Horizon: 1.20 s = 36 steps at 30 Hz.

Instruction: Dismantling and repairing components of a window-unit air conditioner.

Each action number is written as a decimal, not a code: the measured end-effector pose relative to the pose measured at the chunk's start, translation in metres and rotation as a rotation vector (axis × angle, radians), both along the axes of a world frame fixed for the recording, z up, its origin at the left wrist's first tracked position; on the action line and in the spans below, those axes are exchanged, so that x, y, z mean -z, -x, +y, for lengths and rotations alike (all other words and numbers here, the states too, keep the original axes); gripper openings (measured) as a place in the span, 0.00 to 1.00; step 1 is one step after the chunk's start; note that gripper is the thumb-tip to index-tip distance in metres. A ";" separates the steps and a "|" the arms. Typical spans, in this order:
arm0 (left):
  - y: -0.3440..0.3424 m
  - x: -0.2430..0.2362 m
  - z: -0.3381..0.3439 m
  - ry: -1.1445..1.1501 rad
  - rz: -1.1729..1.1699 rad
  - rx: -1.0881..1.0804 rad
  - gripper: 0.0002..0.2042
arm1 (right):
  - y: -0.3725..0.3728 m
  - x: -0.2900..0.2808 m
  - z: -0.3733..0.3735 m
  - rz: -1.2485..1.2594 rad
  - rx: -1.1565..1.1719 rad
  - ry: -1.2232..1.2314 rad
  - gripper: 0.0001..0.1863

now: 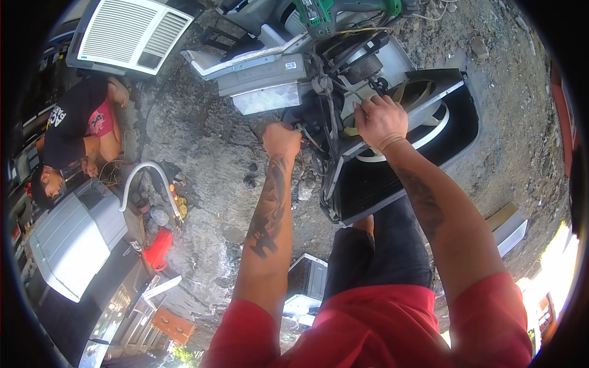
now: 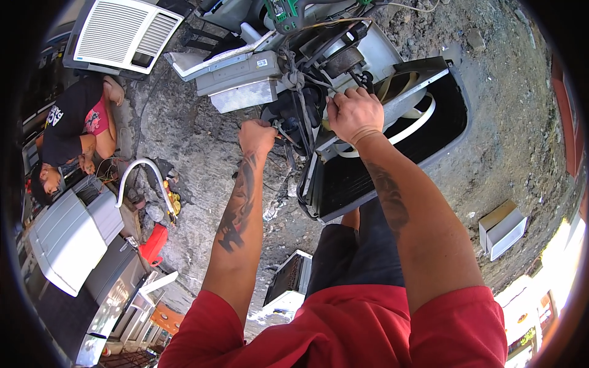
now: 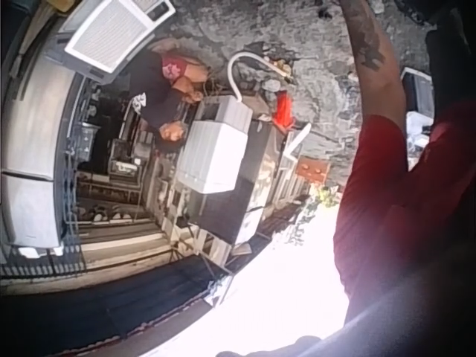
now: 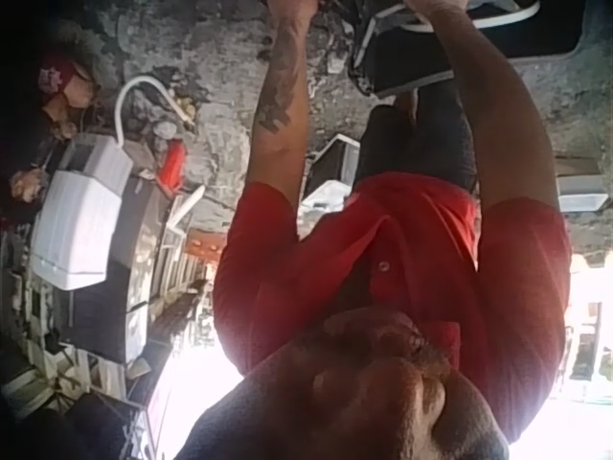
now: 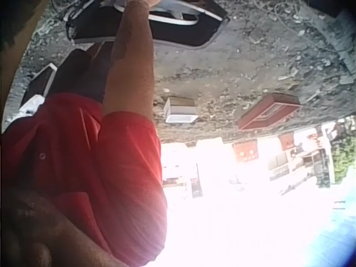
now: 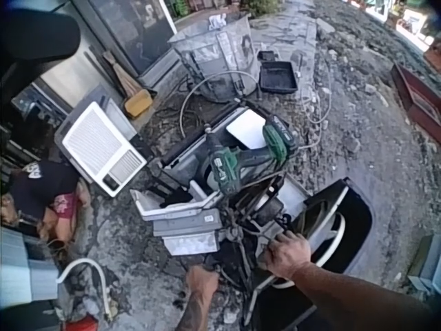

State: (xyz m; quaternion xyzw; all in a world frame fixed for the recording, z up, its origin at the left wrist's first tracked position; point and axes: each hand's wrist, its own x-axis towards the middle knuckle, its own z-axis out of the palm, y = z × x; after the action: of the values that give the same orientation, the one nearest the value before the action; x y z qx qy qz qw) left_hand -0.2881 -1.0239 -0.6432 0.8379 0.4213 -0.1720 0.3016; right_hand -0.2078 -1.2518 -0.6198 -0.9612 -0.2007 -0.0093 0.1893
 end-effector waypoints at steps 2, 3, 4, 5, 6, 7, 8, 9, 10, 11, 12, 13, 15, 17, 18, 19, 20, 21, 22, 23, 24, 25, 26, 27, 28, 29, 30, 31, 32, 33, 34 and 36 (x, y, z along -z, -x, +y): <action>-0.001 0.004 0.002 -0.016 0.042 0.007 0.11 | 0.000 0.001 0.000 -0.003 -0.004 0.001 0.14; -0.002 0.007 0.003 -0.014 0.043 0.008 0.11 | 0.001 0.002 0.000 -0.007 -0.008 0.000 0.14; -0.004 0.006 0.003 -0.021 0.023 0.063 0.11 | 0.000 0.003 -0.001 -0.005 -0.009 -0.001 0.14; -0.005 0.005 0.003 -0.030 0.002 0.118 0.12 | 0.000 0.003 -0.002 -0.011 -0.004 0.000 0.13; -0.003 0.007 0.004 -0.031 0.004 0.117 0.12 | -0.001 0.003 -0.004 -0.017 0.000 0.001 0.13; 0.003 0.012 0.010 0.074 -0.051 0.052 0.12 | 0.000 0.004 -0.002 -0.015 -0.003 -0.010 0.13; 0.008 0.017 0.014 0.184 -0.109 -0.011 0.13 | 0.000 0.003 -0.002 -0.015 -0.002 -0.004 0.13; 0.015 0.022 0.016 0.179 -0.110 -0.013 0.13 | 0.000 0.002 -0.002 -0.015 -0.001 0.000 0.13; 0.022 0.023 0.014 0.321 -0.200 -0.126 0.12 | 0.000 0.003 -0.002 -0.016 -0.003 -0.003 0.13; 0.027 0.025 0.012 0.464 -0.291 -0.240 0.11 | 0.000 0.003 -0.002 -0.012 -0.002 0.003 0.13; 0.031 0.027 0.011 0.460 -0.294 -0.242 0.11 | 0.001 0.003 -0.001 -0.007 -0.002 0.008 0.13; 0.035 0.026 0.006 0.477 -0.316 -0.374 0.10 | 0.001 0.001 -0.003 0.004 -0.009 0.020 0.13; 0.036 0.026 -0.002 0.494 -0.337 -0.511 0.09 | 0.001 0.002 -0.002 0.000 -0.009 0.019 0.13; 0.033 0.021 -0.007 0.399 -0.351 -0.526 0.08 | 0.002 0.002 -0.001 -0.002 -0.014 0.012 0.13; 0.032 0.019 -0.009 0.396 -0.352 -0.533 0.08 | 0.002 0.003 -0.002 0.002 -0.008 0.022 0.13; 0.029 0.017 -0.009 0.339 -0.302 -0.440 0.07 | 0.001 0.003 -0.001 0.004 -0.001 0.028 0.13; 0.027 0.016 -0.010 0.281 -0.251 -0.347 0.06 | 0.000 0.003 -0.002 0.002 -0.008 0.023 0.13; 0.026 0.014 -0.010 0.273 -0.248 -0.321 0.07 | 0.001 0.003 -0.004 0.008 -0.007 0.034 0.13; 0.028 0.018 -0.007 0.267 -0.251 -0.325 0.07 | 0.002 0.001 -0.004 0.014 -0.006 0.045 0.13; 0.032 0.021 -0.004 0.309 -0.289 -0.366 0.07 | 0.002 0.000 -0.002 0.028 -0.005 0.041 0.14; 0.034 0.024 0.000 0.351 -0.327 -0.405 0.08 | 0.000 -0.001 0.003 0.027 -0.009 0.037 0.14; 0.036 0.024 0.003 0.357 -0.321 -0.408 0.08 | -0.001 -0.001 0.003 0.014 -0.017 0.045 0.13; 0.038 0.024 0.010 0.357 -0.259 -0.341 0.10 | 0.000 -0.001 0.003 0.000 -0.026 0.052 0.13; 0.041 0.024 0.013 0.356 -0.197 -0.273 0.13 | 0.004 -0.002 0.002 0.004 -0.027 0.058 0.13; 0.040 0.022 0.012 0.354 -0.203 -0.277 0.13 | 0.002 0.000 0.001 0.008 -0.022 0.059 0.13; 0.040 0.020 0.010 0.259 -0.316 -0.128 0.14 | 0.000 0.001 0.001 0.011 -0.017 0.060 0.13; 0.041 0.018 0.007 0.161 -0.426 0.022 0.17 | -0.001 0.001 0.000 0.006 -0.021 0.057 0.13; 0.039 0.010 0.004 0.125 -0.358 0.146 0.20 | 0.001 0.001 -0.002 0.016 -0.018 0.072 0.13; 0.036 0.010 0.000 0.128 -0.361 0.148 0.20 | 0.002 0.001 -0.004 0.025 -0.013 0.087 0.13; 0.031 0.010 -0.004 0.083 -0.395 0.210 0.18 | 0.000 0.003 -0.004 0.008 -0.014 0.072 0.13; 0.032 0.012 -0.007 0.032 -0.424 0.268 0.17 | 0.000 0.002 -0.002 0.010 -0.015 0.072 0.13; 0.032 0.018 -0.005 0.013 -0.429 0.265 0.16 | 0.000 -0.001 -0.001 -0.002 -0.020 0.060 0.13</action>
State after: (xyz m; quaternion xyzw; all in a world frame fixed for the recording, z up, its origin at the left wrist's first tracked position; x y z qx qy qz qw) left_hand -0.3201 -1.0292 -0.6607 0.9012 0.2327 -0.0309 0.3644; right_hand -0.2080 -1.2526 -0.6192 -0.9643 -0.2108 -0.0024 0.1600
